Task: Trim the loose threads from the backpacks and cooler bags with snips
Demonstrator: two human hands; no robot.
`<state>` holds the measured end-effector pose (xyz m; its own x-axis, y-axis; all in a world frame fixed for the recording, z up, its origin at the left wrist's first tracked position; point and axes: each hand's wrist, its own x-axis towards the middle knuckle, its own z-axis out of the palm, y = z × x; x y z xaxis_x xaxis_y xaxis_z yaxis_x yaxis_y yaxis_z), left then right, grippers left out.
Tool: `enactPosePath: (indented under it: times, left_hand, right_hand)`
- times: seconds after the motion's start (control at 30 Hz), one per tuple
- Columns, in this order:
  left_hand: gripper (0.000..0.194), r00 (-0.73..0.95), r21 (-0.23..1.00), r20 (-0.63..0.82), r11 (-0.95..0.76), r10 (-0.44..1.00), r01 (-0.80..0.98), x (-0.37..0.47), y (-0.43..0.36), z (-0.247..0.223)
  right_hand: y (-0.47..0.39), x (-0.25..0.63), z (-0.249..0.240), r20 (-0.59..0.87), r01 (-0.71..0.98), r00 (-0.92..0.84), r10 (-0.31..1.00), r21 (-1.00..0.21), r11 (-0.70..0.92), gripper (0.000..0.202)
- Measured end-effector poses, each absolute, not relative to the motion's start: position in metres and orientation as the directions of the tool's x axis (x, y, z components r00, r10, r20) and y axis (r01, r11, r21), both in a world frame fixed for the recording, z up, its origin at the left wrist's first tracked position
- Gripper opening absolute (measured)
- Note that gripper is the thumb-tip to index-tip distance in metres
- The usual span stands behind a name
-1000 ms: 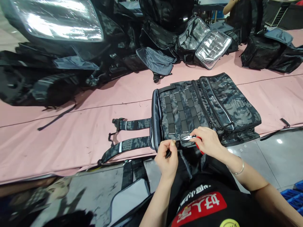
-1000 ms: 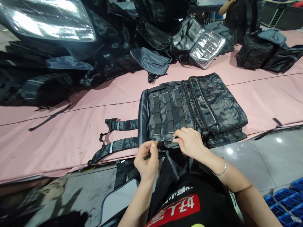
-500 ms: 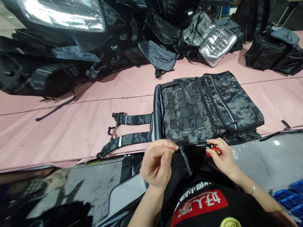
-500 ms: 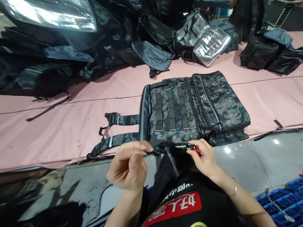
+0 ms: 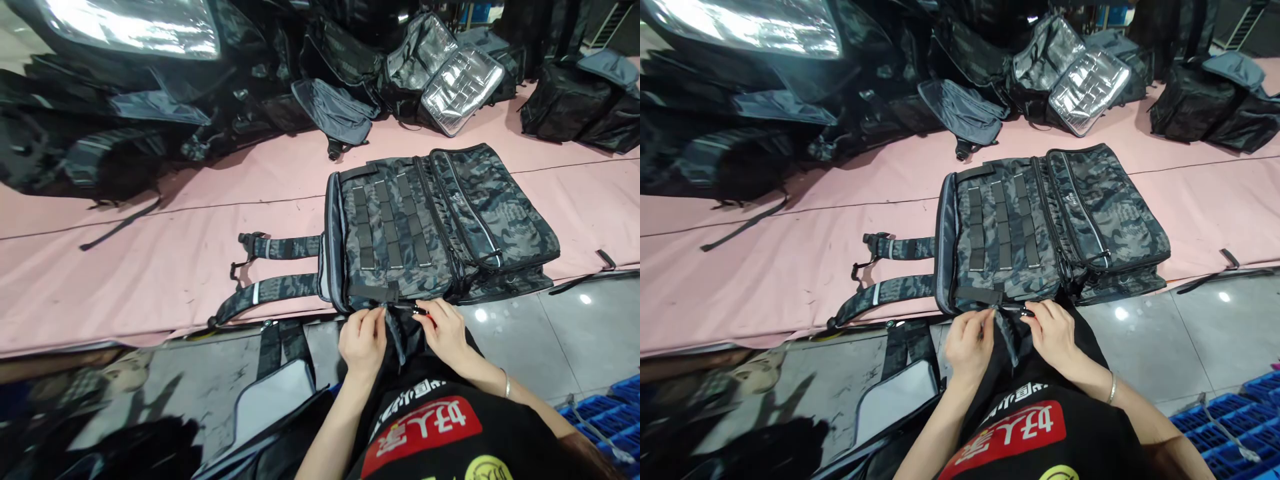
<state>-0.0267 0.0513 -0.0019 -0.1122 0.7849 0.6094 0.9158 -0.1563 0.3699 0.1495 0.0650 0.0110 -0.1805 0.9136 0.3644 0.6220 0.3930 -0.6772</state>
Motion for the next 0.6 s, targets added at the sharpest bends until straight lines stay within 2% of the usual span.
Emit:
enactPosePath:
  times: [0.17,0.47,0.6]
  left_hand:
    - [0.009,-0.261,0.565,0.542,-0.117,0.799,0.817,-0.023,0.049,0.007]
    - [0.013,-0.304,0.68,0.458,-0.109,0.835,0.725,-0.018,0.05,0.014]
    - [0.021,-0.359,0.796,0.411,-0.137,0.838,0.59,-0.03,0.044,0.016]
  right_hand:
    - [0.066,0.142,0.012,0.348,0.656,-0.259,0.901,-0.622,0.429,0.02]
    - [0.073,0.129,0.012,0.343,0.654,-0.278,0.897,-0.617,0.439,0.017]
    - [0.073,0.133,0.017,0.34,0.598,-0.235,0.91,-0.688,0.412,0.015]
